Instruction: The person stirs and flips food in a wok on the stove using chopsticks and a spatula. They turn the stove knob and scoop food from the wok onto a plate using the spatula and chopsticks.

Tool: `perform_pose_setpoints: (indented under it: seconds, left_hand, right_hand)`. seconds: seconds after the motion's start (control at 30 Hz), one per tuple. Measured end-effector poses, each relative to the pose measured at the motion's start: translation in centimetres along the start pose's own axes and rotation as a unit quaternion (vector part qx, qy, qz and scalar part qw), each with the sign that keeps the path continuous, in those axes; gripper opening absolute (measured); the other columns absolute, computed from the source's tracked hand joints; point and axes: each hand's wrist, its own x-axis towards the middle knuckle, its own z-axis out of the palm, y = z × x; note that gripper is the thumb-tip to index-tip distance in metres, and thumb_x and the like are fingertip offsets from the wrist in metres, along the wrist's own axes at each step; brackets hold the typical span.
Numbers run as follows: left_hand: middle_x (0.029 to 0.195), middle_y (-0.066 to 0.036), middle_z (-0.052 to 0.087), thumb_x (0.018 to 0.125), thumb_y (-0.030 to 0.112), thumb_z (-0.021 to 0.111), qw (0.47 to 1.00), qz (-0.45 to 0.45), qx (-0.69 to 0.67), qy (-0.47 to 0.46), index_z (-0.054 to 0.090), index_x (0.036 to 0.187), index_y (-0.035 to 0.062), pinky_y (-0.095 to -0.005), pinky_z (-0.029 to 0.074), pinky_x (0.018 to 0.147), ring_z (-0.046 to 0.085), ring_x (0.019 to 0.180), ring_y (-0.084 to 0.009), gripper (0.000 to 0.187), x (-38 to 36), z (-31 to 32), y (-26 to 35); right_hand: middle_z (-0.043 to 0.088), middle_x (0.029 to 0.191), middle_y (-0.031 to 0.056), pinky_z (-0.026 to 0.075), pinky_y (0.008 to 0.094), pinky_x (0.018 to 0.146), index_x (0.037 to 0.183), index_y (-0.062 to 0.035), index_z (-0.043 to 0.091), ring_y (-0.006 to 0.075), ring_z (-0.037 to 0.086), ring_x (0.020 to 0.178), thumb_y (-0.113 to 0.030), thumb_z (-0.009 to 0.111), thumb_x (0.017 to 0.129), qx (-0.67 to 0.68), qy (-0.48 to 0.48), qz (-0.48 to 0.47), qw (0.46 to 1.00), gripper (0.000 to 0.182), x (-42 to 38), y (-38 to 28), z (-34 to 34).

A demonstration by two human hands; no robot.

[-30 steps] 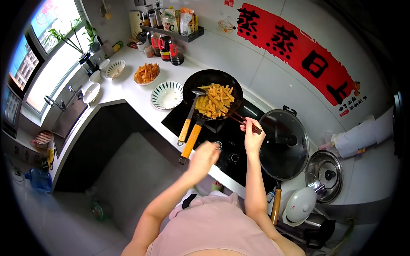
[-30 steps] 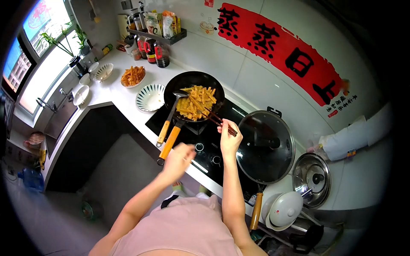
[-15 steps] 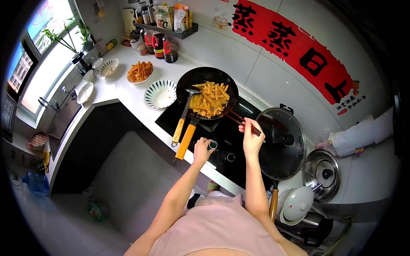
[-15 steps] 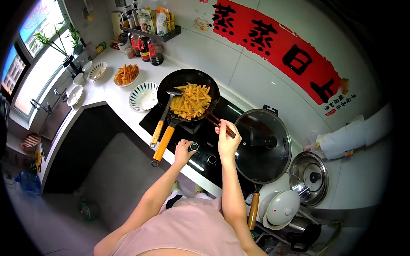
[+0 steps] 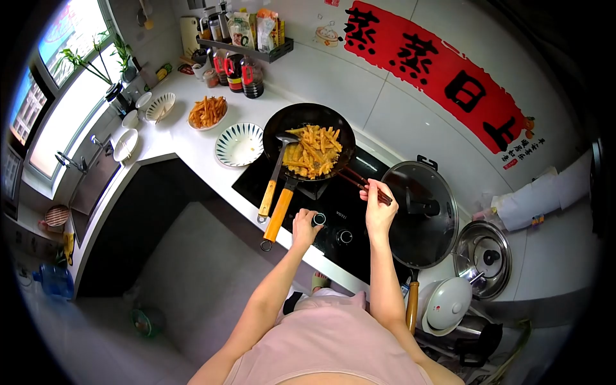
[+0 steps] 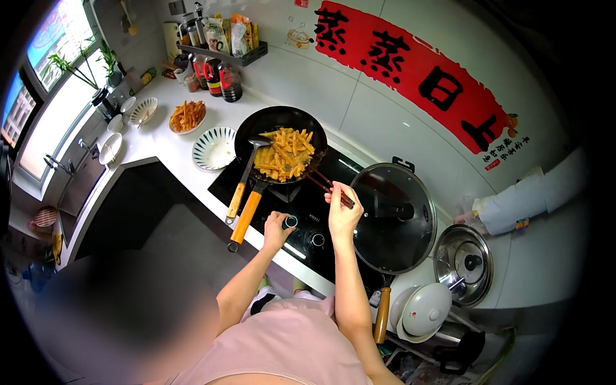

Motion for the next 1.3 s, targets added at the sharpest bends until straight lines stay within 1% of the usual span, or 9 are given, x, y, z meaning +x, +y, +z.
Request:
perform_pose_setpoints:
  seconds: [0.2,0.27,0.33,0.37,0.5,0.67,1.0,1.17,1.3]
  left_hand:
    - [0.107,-0.011,0.054,0.068,0.018,0.078,0.997,-0.047,0.064,0.017,0.056,0.12,0.0087,-0.0415,0.043,0.088,0.052,0.103,-0.0308,0.057,-2.1,-1.3,2.3]
    - [0.099,-0.013,0.059,0.076,0.026,0.073,0.985,0.011,0.117,-0.13,0.06,0.116,0.0083,-0.044,0.045,0.084,0.056,0.099,-0.0316,0.046,-3.8,-5.1,6.0]
    - [0.096,-0.014,0.064,0.079,0.025,0.072,0.976,0.006,-0.049,-0.214,0.066,0.103,0.0057,-0.0383,0.05,0.081,0.061,0.093,-0.0309,0.031,-4.1,-13.0,12.9]
    - [0.09,-0.013,0.067,0.083,0.024,0.068,0.988,0.062,-0.048,-0.133,0.069,0.094,0.0061,-0.0373,0.051,0.078,0.064,0.088,-0.0305,0.021,-3.1,-15.4,13.9]
    - [0.099,-0.017,0.059,0.084,0.026,0.063,0.957,0.049,0.226,0.175,0.059,0.115,0.0074,-0.0444,0.045,0.076,0.055,0.088,-0.0349,0.036,5.7,-19.8,8.8]
    - [0.097,-0.025,0.065,0.083,0.03,0.062,0.969,-0.164,0.154,-0.101,0.034,0.139,0.0093,-0.0494,0.05,0.079,0.063,0.091,-0.0426,0.067,7.8,-17.2,4.5]
    - [0.093,-0.028,0.064,0.088,0.015,0.051,0.999,-0.039,-0.017,0.025,0.046,0.13,-0.0019,-0.0469,0.049,0.081,0.06,0.093,-0.0455,0.045,9.0,-19.6,3.6]
    - [0.07,-0.016,0.062,0.091,0.018,0.048,0.973,-0.19,-0.101,-0.078,0.042,0.135,-0.0003,-0.0343,0.046,0.044,0.055,0.043,-0.0199,0.048,9.3,-21.0,6.4]
    - [0.068,-0.014,0.061,0.091,0.017,0.048,0.966,-0.212,-0.128,-0.074,0.04,0.137,0.0007,-0.033,0.044,0.042,0.054,0.043,-0.019,0.05,9.2,-19.9,5.7]
  right_hand:
    - [0.068,0.084,0.009,0.054,0.0244,0.066,0.101,0.0038,0.066,0.0129,0.066,0.07,-0.011,0.057,0.094,0.003,0.005,-0.008,1.0,0.019,0.2,-0.1,0.2]
    - [0.067,0.083,0.0087,0.055,0.0246,0.066,0.101,0.0037,0.066,0.0129,0.066,0.07,-0.011,0.057,0.094,-0.014,0.013,-0.01,1.0,0.018,0.9,0.4,0.1]
    - [0.066,0.081,0.0085,0.053,0.0238,0.063,0.097,0.0042,0.066,0.0126,0.066,0.068,-0.011,0.058,0.093,0.003,0.018,-0.022,1.0,0.018,2.1,1.2,0.3]
    - [0.066,0.08,0.0082,0.052,0.0236,0.062,0.096,0.0041,0.066,0.0121,0.065,0.066,-0.011,0.058,0.093,0.005,0.017,-0.024,1.0,0.017,2.8,1.1,0.7]
    - [0.065,0.079,0.0071,0.053,0.0254,0.057,0.095,0.0039,0.066,0.0126,0.063,0.063,-0.011,0.056,0.093,-0.026,-0.002,-0.033,0.999,0.018,5.9,1.7,2.6]
    - [0.066,0.074,0.0109,0.055,0.0268,0.057,0.092,0.0069,0.065,0.0169,0.066,0.062,-0.013,0.056,0.093,0.01,0.029,0.053,0.998,0.022,8.4,5.2,5.6]
    - [0.069,0.078,0.0123,0.054,0.0267,0.062,0.096,0.0061,0.066,0.0174,0.068,0.064,-0.018,0.058,0.093,0.122,-0.022,0.059,0.991,0.026,8.8,4.0,9.9]
    - [0.069,0.073,0.0102,0.053,0.0269,0.058,0.093,0.0044,0.068,0.016,0.068,0.063,-0.017,0.061,0.091,0.055,-0.112,0.015,0.992,0.022,9.2,4.8,13.9]
    - [0.068,0.07,0.0114,0.053,0.0284,0.059,0.091,0.0048,0.068,0.0182,0.068,0.062,-0.015,0.06,0.09,-0.052,-0.134,-0.038,0.989,0.021,9.2,4.8,13.7]
